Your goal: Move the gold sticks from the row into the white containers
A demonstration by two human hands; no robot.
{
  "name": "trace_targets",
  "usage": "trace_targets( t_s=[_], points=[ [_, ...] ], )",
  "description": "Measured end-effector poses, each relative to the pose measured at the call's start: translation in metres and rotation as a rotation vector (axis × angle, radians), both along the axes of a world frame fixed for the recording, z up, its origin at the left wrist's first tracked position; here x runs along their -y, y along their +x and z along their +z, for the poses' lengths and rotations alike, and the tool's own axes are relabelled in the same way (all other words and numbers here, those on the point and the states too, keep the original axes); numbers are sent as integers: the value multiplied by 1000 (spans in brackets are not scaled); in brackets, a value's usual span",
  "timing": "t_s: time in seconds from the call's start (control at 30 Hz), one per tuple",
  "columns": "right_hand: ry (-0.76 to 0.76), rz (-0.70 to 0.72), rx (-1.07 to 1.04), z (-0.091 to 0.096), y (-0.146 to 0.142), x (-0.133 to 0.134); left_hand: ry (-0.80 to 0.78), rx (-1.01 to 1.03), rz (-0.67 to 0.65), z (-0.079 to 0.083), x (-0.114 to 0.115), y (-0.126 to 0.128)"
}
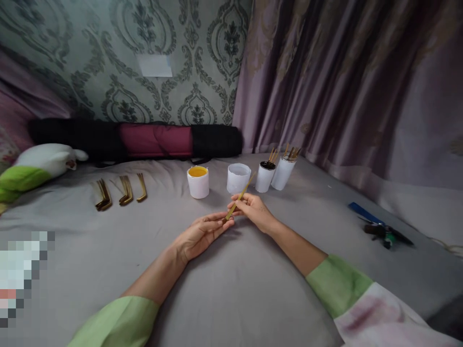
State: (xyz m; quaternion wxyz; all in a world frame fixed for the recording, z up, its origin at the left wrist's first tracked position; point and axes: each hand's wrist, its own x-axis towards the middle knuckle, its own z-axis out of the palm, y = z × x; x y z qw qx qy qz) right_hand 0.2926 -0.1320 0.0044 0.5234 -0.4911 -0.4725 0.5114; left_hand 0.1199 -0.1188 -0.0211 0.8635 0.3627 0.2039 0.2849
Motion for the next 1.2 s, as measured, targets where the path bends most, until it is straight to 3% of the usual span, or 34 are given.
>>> trace_targets(
  t_s=[0.43, 0.63, 1.2],
  points=[
    [-14, -37, 9, 5, 3, 3, -124, -57, 41, 4, 4, -1],
    [35, -136, -3, 11, 17, -4, -174, -83, 100, 9, 6, -2],
    [107, -374, 59, 29, 39, -16, -183, -72, 91, 6, 5, -2]
  ],
)
